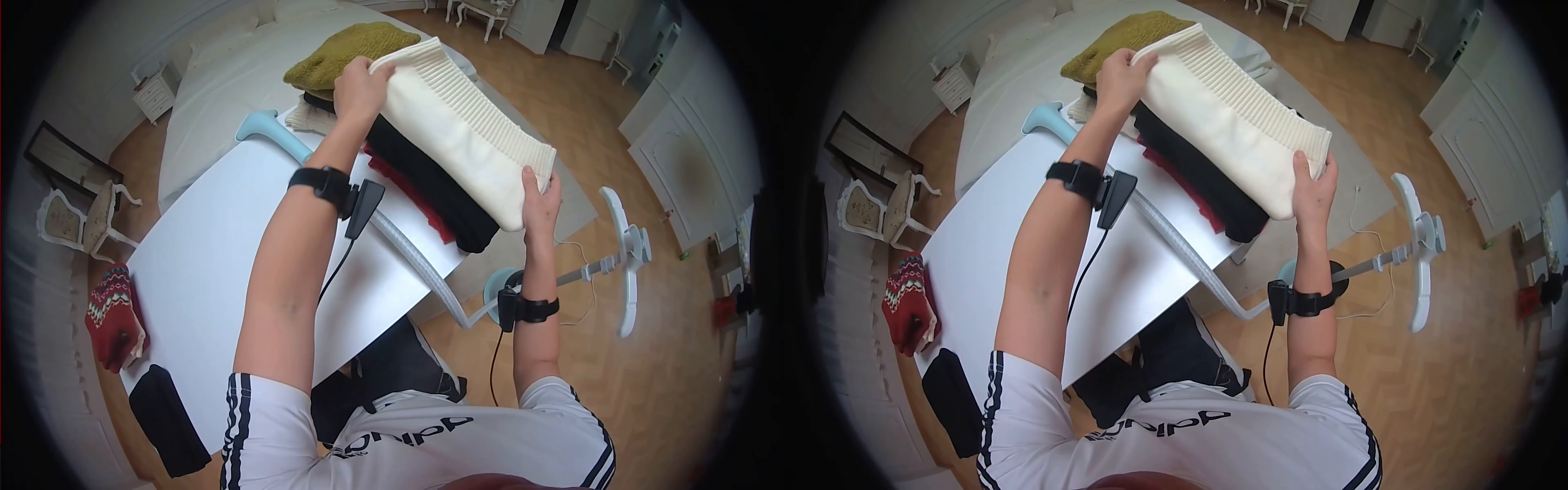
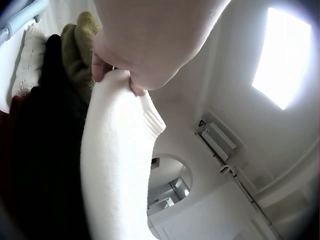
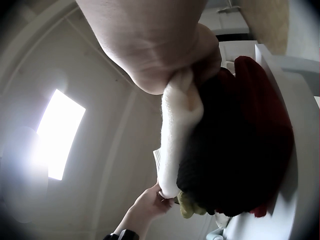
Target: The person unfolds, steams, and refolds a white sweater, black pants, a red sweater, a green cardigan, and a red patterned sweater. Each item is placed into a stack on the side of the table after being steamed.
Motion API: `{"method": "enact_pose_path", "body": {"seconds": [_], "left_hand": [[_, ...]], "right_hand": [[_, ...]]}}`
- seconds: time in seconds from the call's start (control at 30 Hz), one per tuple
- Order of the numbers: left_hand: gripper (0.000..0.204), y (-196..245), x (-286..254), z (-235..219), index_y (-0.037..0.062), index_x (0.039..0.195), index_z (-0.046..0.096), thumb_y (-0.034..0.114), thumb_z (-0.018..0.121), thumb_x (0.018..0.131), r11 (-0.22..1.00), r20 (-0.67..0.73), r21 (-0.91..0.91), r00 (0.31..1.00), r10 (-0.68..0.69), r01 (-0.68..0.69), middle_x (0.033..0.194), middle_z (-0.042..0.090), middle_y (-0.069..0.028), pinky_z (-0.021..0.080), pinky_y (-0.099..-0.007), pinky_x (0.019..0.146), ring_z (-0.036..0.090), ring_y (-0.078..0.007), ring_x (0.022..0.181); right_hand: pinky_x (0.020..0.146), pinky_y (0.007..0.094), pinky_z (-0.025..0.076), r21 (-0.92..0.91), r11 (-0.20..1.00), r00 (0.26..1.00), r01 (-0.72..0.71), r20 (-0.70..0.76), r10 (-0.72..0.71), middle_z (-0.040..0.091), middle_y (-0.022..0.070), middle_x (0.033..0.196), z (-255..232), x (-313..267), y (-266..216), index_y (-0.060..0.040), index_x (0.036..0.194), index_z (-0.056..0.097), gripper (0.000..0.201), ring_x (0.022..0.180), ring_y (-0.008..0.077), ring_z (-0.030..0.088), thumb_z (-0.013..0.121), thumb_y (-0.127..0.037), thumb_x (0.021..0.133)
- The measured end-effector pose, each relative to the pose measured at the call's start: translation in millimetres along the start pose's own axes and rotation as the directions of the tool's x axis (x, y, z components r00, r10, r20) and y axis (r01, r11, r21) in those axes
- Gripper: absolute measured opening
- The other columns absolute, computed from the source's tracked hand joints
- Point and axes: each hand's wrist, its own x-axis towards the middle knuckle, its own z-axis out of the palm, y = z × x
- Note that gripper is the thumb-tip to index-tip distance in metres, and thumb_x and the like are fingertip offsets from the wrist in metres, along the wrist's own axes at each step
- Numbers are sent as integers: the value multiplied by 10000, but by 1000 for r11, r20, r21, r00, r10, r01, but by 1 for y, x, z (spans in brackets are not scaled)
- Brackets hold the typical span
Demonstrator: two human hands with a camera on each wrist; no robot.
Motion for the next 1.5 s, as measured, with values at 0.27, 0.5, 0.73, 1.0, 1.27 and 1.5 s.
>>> {"method": "enact_pose_path", "body": {"seconds": [0.27,0.5,0.73,1.0,1.27,1.5], "left_hand": [[244,-30,-21,23,128,1142,682,172,689,902,778,-99,559,908,408,-288,1106,644,-131,515,-472,917,614,-341,1129],[199,-4,-71,-16,102,1079,704,100,659,885,661,-84,414,697,712,-626,1029,676,-133,510,-470,864,634,-349,1006],[213,-46,-237,-200,52,1103,682,111,695,900,765,12,459,864,503,-452,1049,668,-151,519,-450,863,640,-376,982],[533,-130,-442,-468,3,1261,663,407,732,920,269,-777,578,621,-106,770,1257,663,-239,500,-482,1001,634,-426,1146],[954,-149,-538,-479,258,1516,504,424,916,672,122,-674,557,533,-511,821,1578,384,-312,345,-590,1175,308,-597,1436],[764,-148,-540,-466,232,1418,608,302,873,705,244,-565,679,704,-430,693,1557,442,-236,323,-578,1191,331,-553,1430]], "right_hand": [[1087,461,438,-689,543,813,480,118,-570,611,253,1298,5,-21,-65,24,1456,494,643,1240,429,575,731,-232,915],[1144,509,383,-248,593,588,766,643,-491,487,223,1531,100,-1,-95,-123,1506,504,597,1359,437,495,661,-351,978],[1221,399,280,-92,582,458,808,720,-522,481,225,1550,111,-16,-71,-15,1531,456,539,1467,328,419,587,-228,1053],[1082,351,474,114,952,688,283,667,-284,657,212,1333,117,-170,-58,88,1364,585,335,1244,249,626,545,-44,1058],[1032,370,519,46,993,431,113,898,-91,679,161,1260,166,-300,-25,42,1298,643,298,1146,248,679,594,-46,1017],[964,344,533,105,929,332,355,915,-230,687,159,1204,165,-299,-26,21,1264,660,288,1085,253,689,620,-28,983]]}}
